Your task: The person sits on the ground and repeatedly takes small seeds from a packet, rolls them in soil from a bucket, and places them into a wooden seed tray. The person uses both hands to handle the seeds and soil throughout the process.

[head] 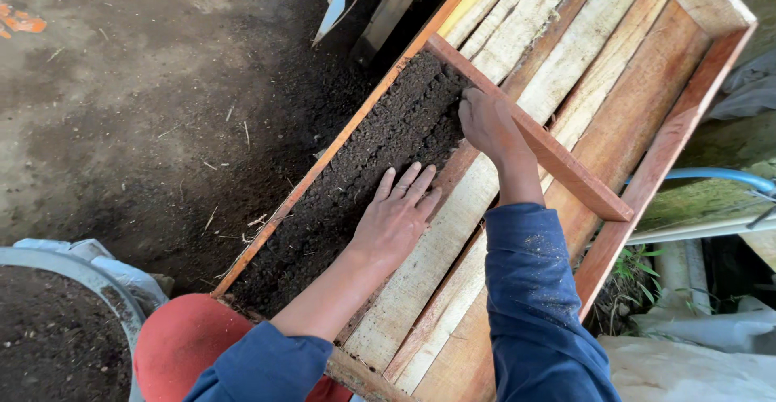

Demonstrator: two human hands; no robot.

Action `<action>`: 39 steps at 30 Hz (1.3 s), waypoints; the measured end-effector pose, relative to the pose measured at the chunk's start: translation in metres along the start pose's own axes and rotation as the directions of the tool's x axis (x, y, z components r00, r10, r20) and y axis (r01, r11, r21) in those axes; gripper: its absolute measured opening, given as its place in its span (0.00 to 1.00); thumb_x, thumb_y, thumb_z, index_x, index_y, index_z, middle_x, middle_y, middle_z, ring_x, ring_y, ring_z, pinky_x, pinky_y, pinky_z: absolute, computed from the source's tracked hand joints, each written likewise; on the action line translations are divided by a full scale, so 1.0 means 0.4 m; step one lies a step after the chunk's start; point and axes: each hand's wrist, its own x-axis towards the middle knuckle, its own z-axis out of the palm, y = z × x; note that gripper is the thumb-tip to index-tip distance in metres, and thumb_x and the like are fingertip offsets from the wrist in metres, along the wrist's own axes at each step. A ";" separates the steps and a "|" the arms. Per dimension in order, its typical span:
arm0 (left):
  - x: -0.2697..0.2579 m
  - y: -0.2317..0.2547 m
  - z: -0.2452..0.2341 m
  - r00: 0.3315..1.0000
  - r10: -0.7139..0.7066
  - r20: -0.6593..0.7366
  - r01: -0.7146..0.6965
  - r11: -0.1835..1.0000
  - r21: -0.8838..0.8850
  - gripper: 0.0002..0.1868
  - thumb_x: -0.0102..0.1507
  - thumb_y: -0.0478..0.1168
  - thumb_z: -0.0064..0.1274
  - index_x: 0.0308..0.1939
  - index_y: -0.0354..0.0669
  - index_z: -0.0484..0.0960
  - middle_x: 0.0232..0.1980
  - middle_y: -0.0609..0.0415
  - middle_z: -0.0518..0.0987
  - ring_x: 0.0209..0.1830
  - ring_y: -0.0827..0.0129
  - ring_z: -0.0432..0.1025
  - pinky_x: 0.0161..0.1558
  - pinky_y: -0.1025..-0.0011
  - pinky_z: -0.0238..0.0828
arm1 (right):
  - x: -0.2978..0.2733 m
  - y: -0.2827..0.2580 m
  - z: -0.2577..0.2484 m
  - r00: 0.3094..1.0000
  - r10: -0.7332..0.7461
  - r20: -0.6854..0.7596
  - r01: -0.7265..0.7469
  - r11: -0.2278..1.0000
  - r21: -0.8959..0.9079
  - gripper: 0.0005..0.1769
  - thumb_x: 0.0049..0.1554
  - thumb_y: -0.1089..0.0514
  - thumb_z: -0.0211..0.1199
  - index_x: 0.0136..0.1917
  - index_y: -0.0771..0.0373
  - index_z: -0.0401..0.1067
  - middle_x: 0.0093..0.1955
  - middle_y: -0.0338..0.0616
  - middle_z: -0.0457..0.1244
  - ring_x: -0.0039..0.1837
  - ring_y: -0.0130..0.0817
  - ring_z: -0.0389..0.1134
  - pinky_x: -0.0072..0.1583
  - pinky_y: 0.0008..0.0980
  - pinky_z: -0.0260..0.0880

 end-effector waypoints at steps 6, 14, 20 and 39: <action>0.017 0.000 0.034 0.999 -0.007 -0.050 0.007 1.000 -0.007 0.32 0.71 0.51 0.49 0.78 0.52 0.61 0.86 0.49 0.48 0.87 0.52 0.41 0.82 0.43 0.29 | -0.034 -0.062 -0.001 0.997 0.009 -0.082 -0.001 0.995 0.104 0.29 0.72 0.37 0.47 0.58 0.63 0.76 0.49 0.68 0.69 0.60 0.70 0.69 0.59 0.64 0.70; -0.279 -0.181 -0.048 0.910 -0.028 -0.413 -0.075 0.970 -0.231 0.24 0.66 0.45 0.58 0.64 0.38 0.78 0.80 0.33 0.60 0.76 0.39 0.63 0.72 0.48 0.60 | -0.068 -0.130 -0.012 0.931 -0.359 -0.062 0.335 0.911 -0.242 0.28 0.74 0.55 0.43 0.35 0.68 0.69 0.42 0.64 0.68 0.48 0.64 0.69 0.50 0.58 0.63; -0.942 -0.422 -0.095 0.714 -0.431 -0.552 0.450 0.886 -0.110 0.15 0.63 0.32 0.47 0.48 0.40 0.88 0.59 0.50 0.84 0.62 0.55 0.75 0.57 0.59 0.74 | -0.218 -0.616 0.045 0.735 -0.608 -0.300 0.614 0.785 -0.087 0.12 0.67 0.58 0.69 0.63 0.57 0.84 0.56 0.47 0.74 0.58 0.49 0.74 0.58 0.44 0.68; -1.380 -0.497 0.243 0.166 -0.984 -0.060 0.765 0.167 -0.622 0.08 0.70 0.41 0.56 0.49 0.54 0.89 0.50 0.50 0.80 0.56 0.45 0.76 0.58 0.47 0.78 | -0.791 -1.331 0.595 0.516 -0.713 0.475 0.310 0.672 0.673 0.22 0.53 0.45 0.71 0.60 0.47 0.79 0.58 0.42 0.73 0.66 0.45 0.72 0.68 0.45 0.70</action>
